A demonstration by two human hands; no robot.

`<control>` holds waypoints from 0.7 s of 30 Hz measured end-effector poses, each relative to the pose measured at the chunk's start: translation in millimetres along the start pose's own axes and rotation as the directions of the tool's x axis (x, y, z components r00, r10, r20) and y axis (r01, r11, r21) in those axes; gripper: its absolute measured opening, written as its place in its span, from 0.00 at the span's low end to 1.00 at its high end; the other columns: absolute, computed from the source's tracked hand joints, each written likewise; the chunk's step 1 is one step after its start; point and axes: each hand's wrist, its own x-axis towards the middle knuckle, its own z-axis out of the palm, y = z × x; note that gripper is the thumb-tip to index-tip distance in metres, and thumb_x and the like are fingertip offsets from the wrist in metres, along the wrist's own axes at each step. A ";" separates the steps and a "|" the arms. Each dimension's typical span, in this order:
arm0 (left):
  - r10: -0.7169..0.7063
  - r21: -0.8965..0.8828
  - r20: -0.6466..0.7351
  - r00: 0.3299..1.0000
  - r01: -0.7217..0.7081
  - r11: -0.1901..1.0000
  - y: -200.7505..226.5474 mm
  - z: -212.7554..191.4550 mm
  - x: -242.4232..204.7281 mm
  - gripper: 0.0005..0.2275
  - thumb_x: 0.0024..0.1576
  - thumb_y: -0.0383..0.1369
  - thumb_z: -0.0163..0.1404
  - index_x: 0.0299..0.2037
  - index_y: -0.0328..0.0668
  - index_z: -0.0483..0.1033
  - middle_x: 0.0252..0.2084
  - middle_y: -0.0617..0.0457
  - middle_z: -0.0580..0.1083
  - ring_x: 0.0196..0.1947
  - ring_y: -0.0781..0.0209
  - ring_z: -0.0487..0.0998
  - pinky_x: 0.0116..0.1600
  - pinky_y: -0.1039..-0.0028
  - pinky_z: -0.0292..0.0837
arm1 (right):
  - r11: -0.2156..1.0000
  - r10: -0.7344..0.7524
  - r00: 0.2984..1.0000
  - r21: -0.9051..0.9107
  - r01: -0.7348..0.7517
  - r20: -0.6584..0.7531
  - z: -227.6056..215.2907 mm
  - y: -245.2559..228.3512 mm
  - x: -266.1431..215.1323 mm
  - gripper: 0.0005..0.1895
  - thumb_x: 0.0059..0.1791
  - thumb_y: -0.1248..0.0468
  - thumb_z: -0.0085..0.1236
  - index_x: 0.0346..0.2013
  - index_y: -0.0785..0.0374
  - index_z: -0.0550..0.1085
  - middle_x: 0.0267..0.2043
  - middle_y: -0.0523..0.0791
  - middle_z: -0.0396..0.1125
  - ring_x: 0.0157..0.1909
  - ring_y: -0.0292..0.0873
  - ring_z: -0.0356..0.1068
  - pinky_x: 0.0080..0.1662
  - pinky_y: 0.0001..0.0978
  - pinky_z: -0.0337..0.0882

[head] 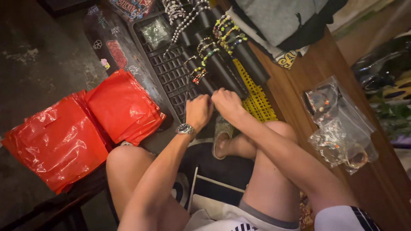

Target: The person picks up beaded bracelets from a display rack, holds them for inspection, and places one inside a red plastic bag.

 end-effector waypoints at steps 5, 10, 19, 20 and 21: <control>0.044 -0.205 0.219 0.975 0.002 0.979 24.0 -4.8 -14.3 0.08 0.56 0.45 0.54 0.36 0.54 0.76 0.33 0.55 0.78 0.38 0.44 0.87 0.42 0.54 0.77 | 0.993 0.012 0.995 0.120 -0.025 0.103 -51.1 6.1 -29.8 0.09 0.52 0.69 0.54 0.31 0.64 0.82 0.28 0.50 0.76 0.35 0.55 0.83 0.34 0.47 0.82; 0.006 -0.576 0.291 0.957 0.171 0.799 33.4 -49.1 -2.4 0.13 0.59 0.45 0.54 0.37 0.44 0.77 0.34 0.41 0.81 0.42 0.33 0.86 0.46 0.47 0.78 | 0.851 0.059 0.932 0.470 -0.235 0.358 -139.0 31.9 -18.2 0.08 0.51 0.61 0.63 0.37 0.64 0.83 0.32 0.55 0.78 0.40 0.58 0.83 0.42 0.51 0.82; -0.176 -0.963 0.266 0.948 0.250 -0.104 21.6 -156.1 31.5 0.09 0.62 0.36 0.56 0.48 0.44 0.80 0.34 0.48 0.84 0.37 0.59 0.89 0.47 0.69 0.87 | -0.433 0.112 0.943 0.870 -0.237 0.313 -169.4 32.5 19.9 0.09 0.55 0.63 0.65 0.48 0.64 0.79 0.31 0.47 0.78 0.39 0.44 0.84 0.46 0.40 0.87; -0.180 -0.963 0.245 0.952 0.217 -0.162 15.1 -163.3 33.6 0.10 0.63 0.35 0.57 0.51 0.41 0.80 0.35 0.47 0.84 0.39 0.57 0.90 0.48 0.67 0.87 | -0.571 0.091 0.956 0.801 -0.178 0.277 -165.1 30.1 27.6 0.09 0.56 0.63 0.65 0.48 0.66 0.80 0.30 0.48 0.77 0.41 0.49 0.85 0.47 0.49 0.88; -0.197 -0.966 0.236 0.952 0.207 -0.158 10.7 -166.0 34.7 0.10 0.63 0.35 0.57 0.51 0.41 0.80 0.35 0.47 0.84 0.39 0.57 0.90 0.48 0.67 0.87 | -0.571 0.074 0.960 0.800 -0.182 0.271 -156.2 26.8 37.7 0.09 0.56 0.63 0.65 0.48 0.66 0.80 0.30 0.48 0.77 0.41 0.49 0.85 0.47 0.49 0.88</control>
